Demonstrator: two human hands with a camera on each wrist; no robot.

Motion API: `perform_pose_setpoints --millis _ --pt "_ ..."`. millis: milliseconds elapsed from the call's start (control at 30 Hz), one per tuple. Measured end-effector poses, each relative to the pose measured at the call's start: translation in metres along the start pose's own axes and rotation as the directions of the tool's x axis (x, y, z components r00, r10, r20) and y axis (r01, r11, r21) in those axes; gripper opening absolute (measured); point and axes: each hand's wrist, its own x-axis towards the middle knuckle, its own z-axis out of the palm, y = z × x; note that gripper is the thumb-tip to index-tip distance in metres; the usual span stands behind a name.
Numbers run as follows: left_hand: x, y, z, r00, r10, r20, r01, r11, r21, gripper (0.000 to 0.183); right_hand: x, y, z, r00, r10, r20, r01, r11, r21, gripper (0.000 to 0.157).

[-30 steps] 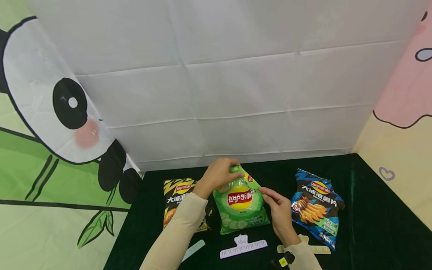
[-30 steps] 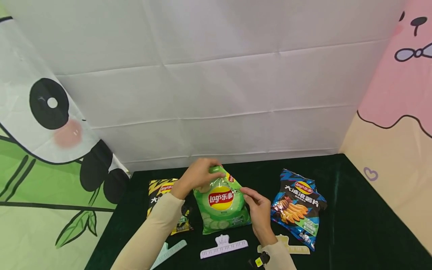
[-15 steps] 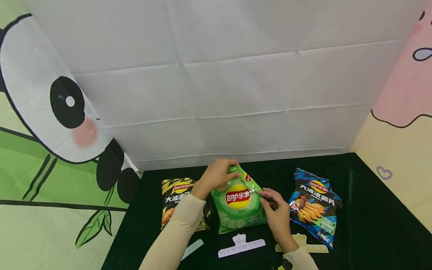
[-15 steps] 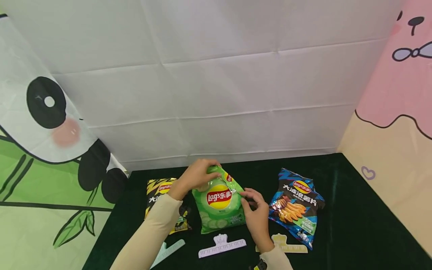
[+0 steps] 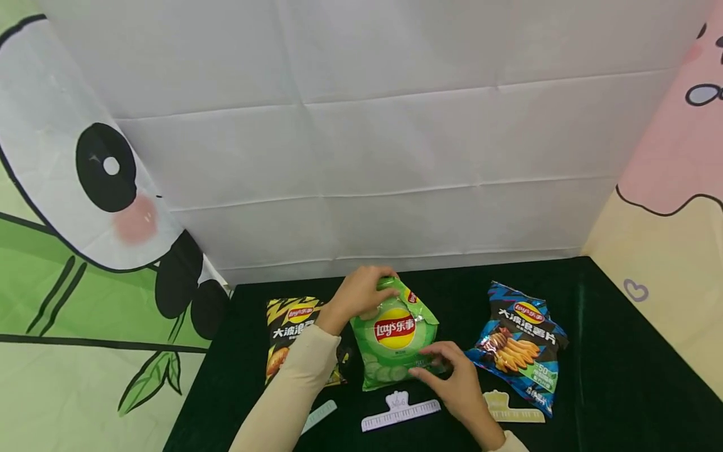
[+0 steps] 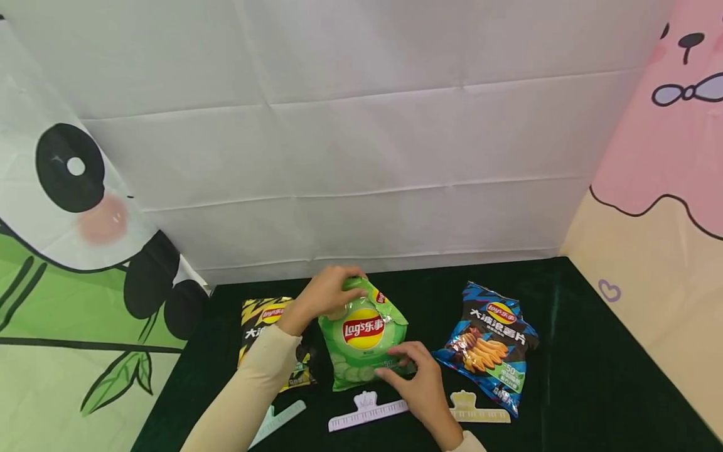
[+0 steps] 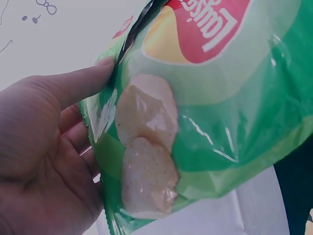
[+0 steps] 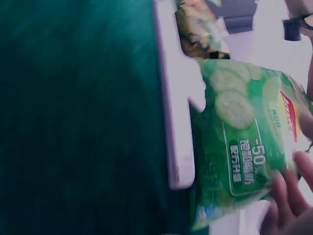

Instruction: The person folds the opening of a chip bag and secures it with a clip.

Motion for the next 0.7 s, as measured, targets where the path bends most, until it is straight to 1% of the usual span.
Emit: perform_pose_setpoints --millis 33,100,167,200,333,400,500,567,700 --pt "0.000 0.000 0.000 1.000 0.000 0.000 0.000 1.000 0.003 0.030 -0.003 0.000 0.000 0.998 -0.023 0.057 0.024 0.999 -0.033 0.034" --pt "-0.001 0.001 -0.001 1.000 0.000 0.001 0.000 1.000 0.007 0.029 -0.008 0.000 0.002 0.985 -0.059 0.165 0.074 0.993 -0.086 0.035" --pt "-0.001 0.001 -0.002 1.000 0.001 0.003 -0.001 1.000 0.010 0.029 -0.012 0.000 0.003 0.967 -0.080 0.240 0.116 0.983 -0.140 0.037" --pt "-0.001 0.001 -0.003 1.000 0.002 0.005 -0.002 1.000 0.009 0.029 -0.014 0.000 0.004 0.960 -0.083 0.266 0.132 0.976 -0.172 0.039" --pt "-0.001 0.003 -0.003 1.000 0.006 0.005 -0.006 1.000 0.009 0.031 -0.018 -0.001 0.007 0.939 -0.052 0.341 0.156 0.946 -0.284 0.048" --pt "-0.001 0.003 -0.003 1.000 0.003 0.003 -0.003 1.000 0.010 0.031 -0.019 -0.001 0.008 0.924 -0.037 0.379 0.167 0.934 -0.316 0.050" --pt "-0.002 0.003 -0.003 1.000 -0.005 0.001 0.005 1.000 0.009 0.031 -0.021 -0.002 0.011 0.904 -0.031 0.427 0.186 0.926 -0.327 0.047" --pt "-0.002 0.003 -0.003 1.000 -0.006 0.002 0.006 1.000 0.008 0.030 -0.022 -0.003 0.013 0.893 -0.031 0.448 0.194 0.926 -0.324 0.043" --pt "-0.004 0.002 -0.003 1.000 -0.005 0.003 0.005 1.000 0.010 0.030 -0.024 -0.004 0.016 0.888 -0.019 0.459 0.195 0.920 -0.339 0.041"
